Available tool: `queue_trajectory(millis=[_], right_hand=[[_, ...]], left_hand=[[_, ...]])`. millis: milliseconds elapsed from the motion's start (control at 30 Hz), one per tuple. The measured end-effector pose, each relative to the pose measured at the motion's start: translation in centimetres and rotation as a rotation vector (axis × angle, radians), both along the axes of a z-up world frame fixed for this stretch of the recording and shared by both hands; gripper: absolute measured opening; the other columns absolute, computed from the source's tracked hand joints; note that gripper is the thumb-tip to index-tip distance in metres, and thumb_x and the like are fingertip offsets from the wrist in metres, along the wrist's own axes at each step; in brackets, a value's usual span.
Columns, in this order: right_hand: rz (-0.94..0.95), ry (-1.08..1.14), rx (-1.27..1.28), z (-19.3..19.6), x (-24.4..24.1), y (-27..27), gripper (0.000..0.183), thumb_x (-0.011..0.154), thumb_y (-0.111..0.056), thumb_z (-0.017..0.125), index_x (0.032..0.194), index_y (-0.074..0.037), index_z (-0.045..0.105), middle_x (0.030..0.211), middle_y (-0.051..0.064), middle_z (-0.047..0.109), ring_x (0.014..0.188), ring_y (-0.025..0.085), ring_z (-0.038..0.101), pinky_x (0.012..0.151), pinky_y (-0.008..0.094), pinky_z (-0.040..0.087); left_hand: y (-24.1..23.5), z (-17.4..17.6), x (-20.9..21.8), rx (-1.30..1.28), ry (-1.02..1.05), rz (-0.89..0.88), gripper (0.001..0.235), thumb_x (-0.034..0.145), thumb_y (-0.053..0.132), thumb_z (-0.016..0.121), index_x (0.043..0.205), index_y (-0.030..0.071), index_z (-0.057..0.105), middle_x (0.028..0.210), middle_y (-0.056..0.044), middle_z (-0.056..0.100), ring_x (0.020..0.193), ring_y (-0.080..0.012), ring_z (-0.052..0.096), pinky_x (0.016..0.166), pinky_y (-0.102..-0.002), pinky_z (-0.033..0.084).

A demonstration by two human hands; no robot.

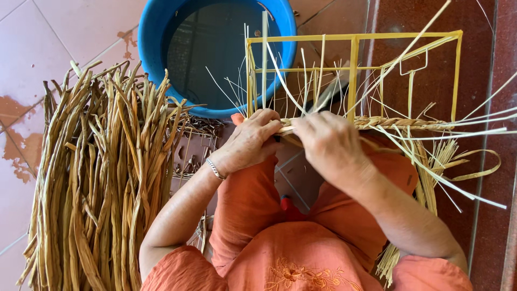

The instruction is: The person weaves dried palm leaves into a rectangular basket frame using a yellow metal jig. They interlace the leaves by hand, occasionally using scissors to trim excess material.

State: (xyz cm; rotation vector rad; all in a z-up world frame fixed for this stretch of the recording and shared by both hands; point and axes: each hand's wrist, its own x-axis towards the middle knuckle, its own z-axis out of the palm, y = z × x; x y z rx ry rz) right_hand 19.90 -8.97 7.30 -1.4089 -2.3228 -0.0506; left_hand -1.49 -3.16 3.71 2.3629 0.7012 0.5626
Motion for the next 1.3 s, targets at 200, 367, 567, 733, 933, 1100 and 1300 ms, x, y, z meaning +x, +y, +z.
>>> queue_trajectory(millis=[200,367,567,733,933,1100,1300], right_hand=[[-0.202,-0.353,-0.431,1.6,1.6,0.7,0.041,0.102,-0.043,0.064,0.080,-0.009,0.070,0.054,0.003,0.061,0.044,0.012,0.058,0.039,0.030,0.041],[-0.077,-0.282,0.064,3.0,0.1,-2.2,0.031,0.097,-0.030,0.073,0.082,-0.003,0.073,0.060,0.005,0.063,0.048,0.011,0.055,0.039,0.027,0.039],[-0.073,-0.261,-0.032,1.8,-2.4,-6.4,0.033,0.098,-0.025,0.069,0.097,0.007,0.075,0.056,0.005,0.062,0.045,0.010,0.058,0.037,0.027,0.043],[-0.208,-0.175,-0.765,0.0,3.0,-2.7,0.035,0.105,-0.031,0.054,0.087,-0.008,0.073,0.054,0.005,0.063,0.047,0.014,0.062,0.044,0.030,0.051],[-0.164,0.350,-0.834,-1.2,6.6,0.2,0.021,0.090,-0.032,0.069,0.086,-0.015,0.081,0.059,0.003,0.072,0.048,0.017,0.066,0.048,0.038,0.054],[-0.206,0.424,-0.800,-1.3,7.1,1.4,0.024,0.093,-0.033,0.067,0.087,-0.014,0.080,0.063,0.004,0.074,0.051,0.015,0.069,0.054,0.037,0.056],[-0.209,0.194,-0.410,-0.8,5.5,0.0,0.021,0.095,-0.027,0.074,0.084,-0.008,0.076,0.062,0.007,0.070,0.051,0.017,0.065,0.052,0.034,0.053]], left_hand=[[-0.2,-0.6,1.9,0.135,0.064,0.093,0.027,0.087,0.022,0.078,0.098,0.005,0.060,0.098,-0.012,0.056,0.096,-0.0318,0.057,0.085,-0.044,0.048],[0.3,-1.0,1.6,0.200,0.087,0.060,0.037,0.086,0.009,0.072,0.120,0.006,0.058,0.097,-0.008,0.057,0.094,-0.0264,0.059,0.085,-0.040,0.050],[-0.7,-0.6,1.8,0.291,0.229,0.053,0.055,0.072,0.014,0.071,0.123,0.002,0.053,0.098,-0.009,0.055,0.093,-0.0261,0.056,0.081,-0.039,0.048],[-1.0,-0.6,2.4,0.421,0.335,0.066,0.051,0.089,0.016,0.066,0.134,-0.001,0.050,0.102,-0.008,0.053,0.095,-0.0249,0.054,0.081,-0.037,0.048],[-0.5,0.1,1.6,0.345,0.241,0.001,0.080,0.075,0.003,0.063,0.152,0.014,0.044,0.121,-0.015,0.056,0.096,-0.0278,0.054,0.082,-0.040,0.050],[-0.2,0.9,-0.5,0.207,0.088,-0.038,0.066,0.086,-0.001,0.065,0.149,0.015,0.055,0.146,-0.017,0.053,0.114,-0.0307,0.057,0.101,-0.043,0.052],[-1.5,2.1,-2.3,0.112,-0.043,-0.082,0.036,0.078,-0.001,0.069,0.110,0.014,0.074,0.145,-0.015,0.056,0.134,-0.0354,0.052,0.110,-0.044,0.049]])
